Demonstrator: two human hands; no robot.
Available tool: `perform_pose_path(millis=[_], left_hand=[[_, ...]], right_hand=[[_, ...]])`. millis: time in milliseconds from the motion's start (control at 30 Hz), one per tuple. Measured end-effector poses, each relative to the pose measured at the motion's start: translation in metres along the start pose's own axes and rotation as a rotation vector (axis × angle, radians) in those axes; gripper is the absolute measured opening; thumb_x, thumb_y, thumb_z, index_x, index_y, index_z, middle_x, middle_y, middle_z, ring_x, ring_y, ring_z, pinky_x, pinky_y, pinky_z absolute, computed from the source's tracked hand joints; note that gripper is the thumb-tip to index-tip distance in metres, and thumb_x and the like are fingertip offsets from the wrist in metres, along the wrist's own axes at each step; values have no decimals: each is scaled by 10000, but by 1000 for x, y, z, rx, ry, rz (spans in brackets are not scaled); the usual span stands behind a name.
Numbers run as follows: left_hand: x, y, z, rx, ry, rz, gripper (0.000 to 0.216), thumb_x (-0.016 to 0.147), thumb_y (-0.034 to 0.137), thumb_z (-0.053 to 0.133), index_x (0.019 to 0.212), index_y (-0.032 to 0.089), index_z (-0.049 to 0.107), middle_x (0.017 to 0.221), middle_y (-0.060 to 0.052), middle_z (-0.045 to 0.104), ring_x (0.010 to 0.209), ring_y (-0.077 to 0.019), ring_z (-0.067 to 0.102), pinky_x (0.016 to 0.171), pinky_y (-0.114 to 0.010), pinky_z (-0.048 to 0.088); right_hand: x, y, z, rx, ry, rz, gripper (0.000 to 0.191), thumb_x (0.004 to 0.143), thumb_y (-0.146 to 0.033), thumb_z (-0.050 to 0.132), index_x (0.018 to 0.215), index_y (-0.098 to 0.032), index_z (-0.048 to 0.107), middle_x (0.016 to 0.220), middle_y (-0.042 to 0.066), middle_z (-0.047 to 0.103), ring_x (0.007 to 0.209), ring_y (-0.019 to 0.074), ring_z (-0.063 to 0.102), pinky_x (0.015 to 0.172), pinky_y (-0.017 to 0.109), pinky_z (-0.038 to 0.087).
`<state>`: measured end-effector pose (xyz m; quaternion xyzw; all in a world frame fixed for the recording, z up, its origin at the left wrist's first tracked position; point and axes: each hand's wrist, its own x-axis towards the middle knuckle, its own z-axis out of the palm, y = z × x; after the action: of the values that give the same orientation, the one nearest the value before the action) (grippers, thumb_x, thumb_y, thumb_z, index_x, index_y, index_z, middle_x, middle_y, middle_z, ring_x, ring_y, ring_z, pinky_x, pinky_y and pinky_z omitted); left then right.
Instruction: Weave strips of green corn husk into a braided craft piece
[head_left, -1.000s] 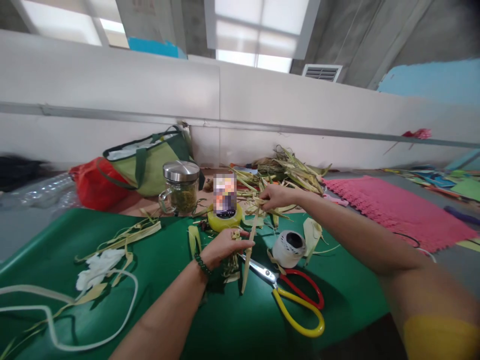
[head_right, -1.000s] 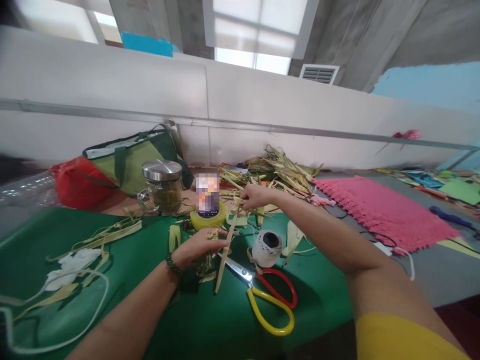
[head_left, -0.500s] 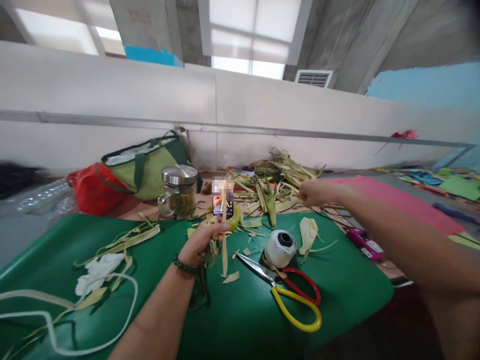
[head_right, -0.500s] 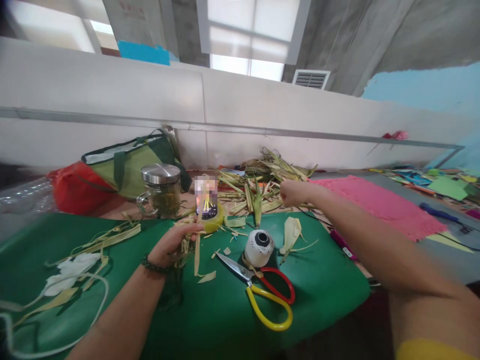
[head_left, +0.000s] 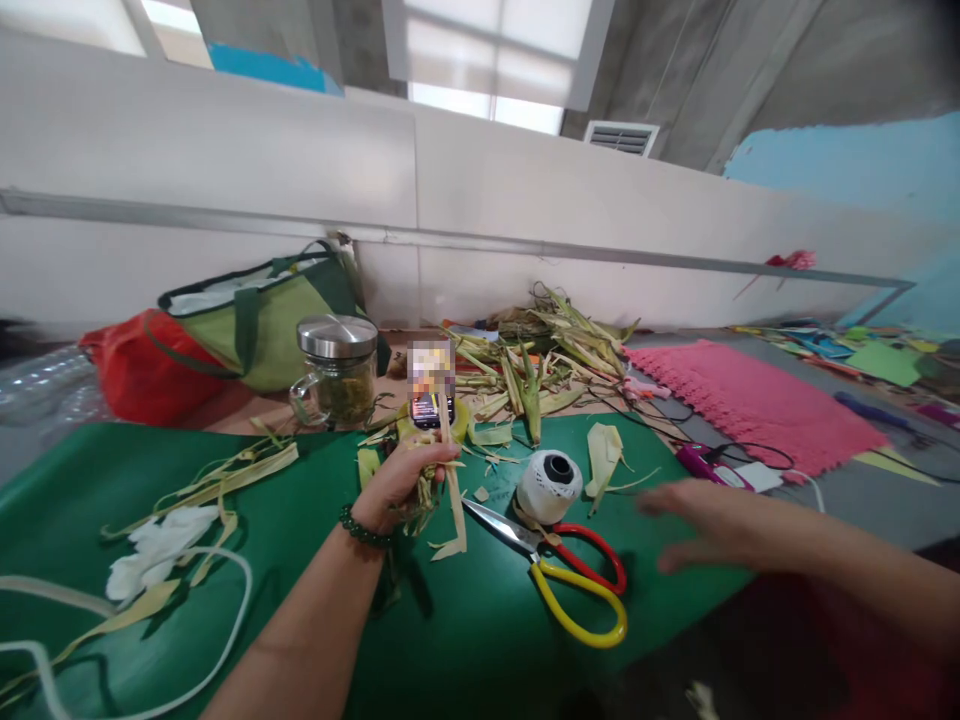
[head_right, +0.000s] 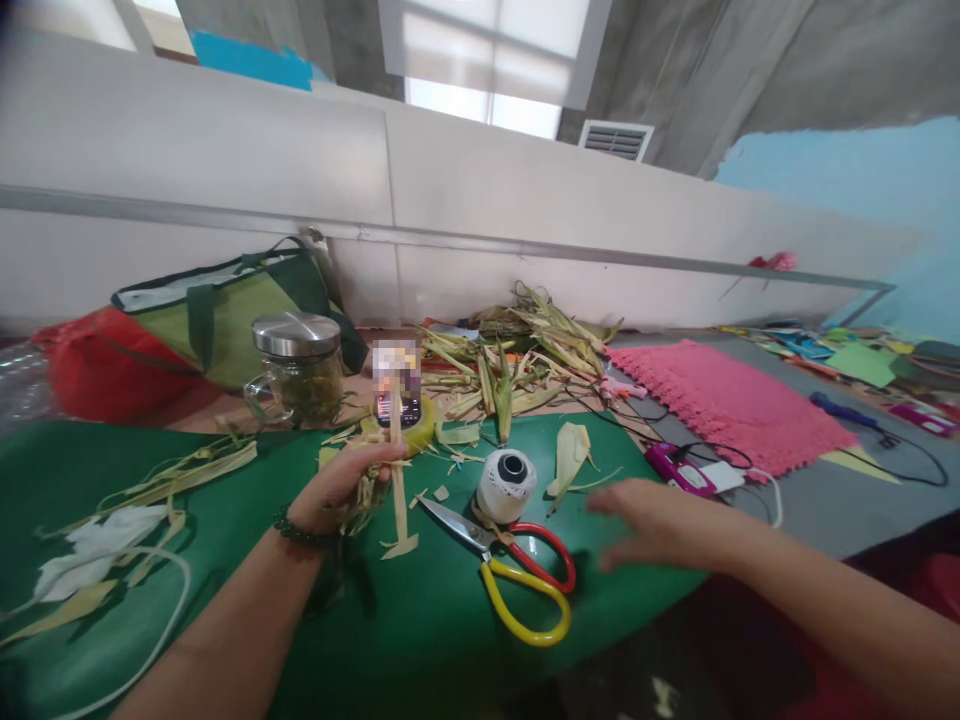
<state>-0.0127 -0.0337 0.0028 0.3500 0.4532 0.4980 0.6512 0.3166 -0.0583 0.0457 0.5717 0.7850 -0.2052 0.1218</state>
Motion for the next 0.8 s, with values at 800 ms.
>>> perform_pose_path(millis=[800], left_hand=[[1, -2, -9, 646, -257, 89, 157, 584, 147, 618, 437, 172, 569, 373, 27, 515, 373, -97, 420, 400, -189, 300]], right_hand=[[77, 44, -67, -306, 575, 280, 504, 700, -368, 635, 1128, -114, 555, 1104, 159, 608, 876, 252, 587, 643, 282, 376]])
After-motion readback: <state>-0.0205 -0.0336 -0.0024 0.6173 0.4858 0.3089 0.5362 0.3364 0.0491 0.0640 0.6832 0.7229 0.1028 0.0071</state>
